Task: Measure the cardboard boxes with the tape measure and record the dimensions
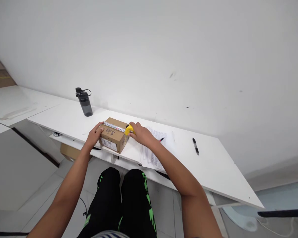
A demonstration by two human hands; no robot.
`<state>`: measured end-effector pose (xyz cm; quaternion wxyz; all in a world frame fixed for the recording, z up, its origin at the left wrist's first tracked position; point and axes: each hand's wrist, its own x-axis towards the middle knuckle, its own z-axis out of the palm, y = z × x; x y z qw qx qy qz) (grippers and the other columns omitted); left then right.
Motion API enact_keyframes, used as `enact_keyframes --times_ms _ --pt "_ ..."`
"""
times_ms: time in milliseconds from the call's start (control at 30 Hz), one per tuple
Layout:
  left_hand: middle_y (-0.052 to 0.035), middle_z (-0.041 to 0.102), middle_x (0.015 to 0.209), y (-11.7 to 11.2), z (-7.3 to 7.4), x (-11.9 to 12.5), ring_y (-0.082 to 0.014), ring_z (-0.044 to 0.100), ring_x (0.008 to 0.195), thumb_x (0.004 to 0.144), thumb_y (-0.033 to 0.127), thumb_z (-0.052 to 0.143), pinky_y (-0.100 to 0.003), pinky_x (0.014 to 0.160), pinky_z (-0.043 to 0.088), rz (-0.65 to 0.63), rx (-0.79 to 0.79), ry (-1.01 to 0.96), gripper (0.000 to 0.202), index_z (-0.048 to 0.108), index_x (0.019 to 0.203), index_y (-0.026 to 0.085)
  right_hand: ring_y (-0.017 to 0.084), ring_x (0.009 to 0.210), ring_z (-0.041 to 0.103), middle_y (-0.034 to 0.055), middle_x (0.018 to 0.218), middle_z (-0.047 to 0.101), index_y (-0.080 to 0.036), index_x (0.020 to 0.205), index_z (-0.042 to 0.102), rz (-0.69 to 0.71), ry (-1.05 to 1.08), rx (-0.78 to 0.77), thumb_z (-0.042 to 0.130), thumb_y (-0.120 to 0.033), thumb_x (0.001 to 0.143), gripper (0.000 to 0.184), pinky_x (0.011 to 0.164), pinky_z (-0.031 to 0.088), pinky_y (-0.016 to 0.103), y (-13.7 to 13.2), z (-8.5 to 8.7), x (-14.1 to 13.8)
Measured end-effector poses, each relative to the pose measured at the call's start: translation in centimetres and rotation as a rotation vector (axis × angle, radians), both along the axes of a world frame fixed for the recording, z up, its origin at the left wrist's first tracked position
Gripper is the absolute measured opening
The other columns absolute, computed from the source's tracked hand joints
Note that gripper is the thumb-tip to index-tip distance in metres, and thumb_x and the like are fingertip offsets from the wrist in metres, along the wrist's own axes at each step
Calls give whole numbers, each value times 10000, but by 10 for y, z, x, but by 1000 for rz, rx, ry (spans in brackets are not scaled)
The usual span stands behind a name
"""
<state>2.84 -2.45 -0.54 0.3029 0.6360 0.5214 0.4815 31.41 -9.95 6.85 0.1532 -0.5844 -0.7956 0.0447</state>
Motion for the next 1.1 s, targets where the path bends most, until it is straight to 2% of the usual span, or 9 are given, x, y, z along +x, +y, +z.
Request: enact_keyframes --times_ms 267,400,600,700,767,833,933,1033,1100 --pt "-58 672 1227 -3 3 5 -232 629 1047 843 392 531 -360 958 496 4 -25 -63 518 598 1331 230 253 1117 595 83 1341 577 -261 1432 412 64 175 82 573 -427 903 578 906 462 365 16 -3 1" --pt "-65 659 1248 -12 2 18 -242 629 1062 859 408 530 -392 983 482 -31 -22 -11 513 583 1340 238 263 1163 575 102 1386 546 -233 1459 379 77 203 123 565 -430 908 614 945 450 380 32 -6 -24" --pt "-55 620 1322 -25 -3 35 -253 569 1202 879 410 515 -411 1069 413 -19 15 14 500 568 1351 251 270 1070 606 137 1369 520 -213 1493 324 132 240 155 502 -434 935 627 894 467 390 58 -6 -72" --pt "-67 610 1342 -25 -5 37 -249 570 1210 873 393 526 -406 1074 415 -32 13 -23 522 550 1370 233 308 1235 516 164 1462 432 -195 1530 253 164 226 223 520 -472 920 721 998 417 448 50 -5 -74" --pt "-77 601 1357 -22 -6 38 -239 595 1176 869 393 538 -393 1045 450 -28 2 -88 572 503 1416 232 310 1372 383 162 1542 334 -196 1542 224 144 255 301 494 -514 926 744 1082 345 471 38 -7 -59" --pt "-82 614 1339 -17 -6 39 -231 627 1121 863 411 557 -376 996 492 -16 -21 -142 623 459 1454 242 276 1423 313 143 1558 320 -202 1531 255 56 300 390 410 -486 970 648 1122 300 453 25 -13 -29" --pt "-80 648 1284 -8 -4 43 -235 644 1083 832 414 605 -366 969 515 7 -41 -156 642 486 1439 241 249 1334 430 148 1436 475 -187 1477 363 -195 286 422 263 -338 1017 494 1069 357 407 7 -29 38" --pt "-87 626 1324 -3 4 49 -251 606 1174 788 359 650 -369 1013 491 39 25 -130 642 527 1404 224 263 1075 609 167 1253 589 -193 1465 395 -420 67 189 274 -185 986 495 918 435 395 -3 -55 109" --pt "-93 599 1366 -4 11 54 -255 563 1244 771 323 654 -379 1053 460 88 119 -61 626 548 1379 216 245 934 653 173 1208 600 -229 1485 375 -456 -110 -3 348 -106 937 562 848 444 374 -5 -74 143"
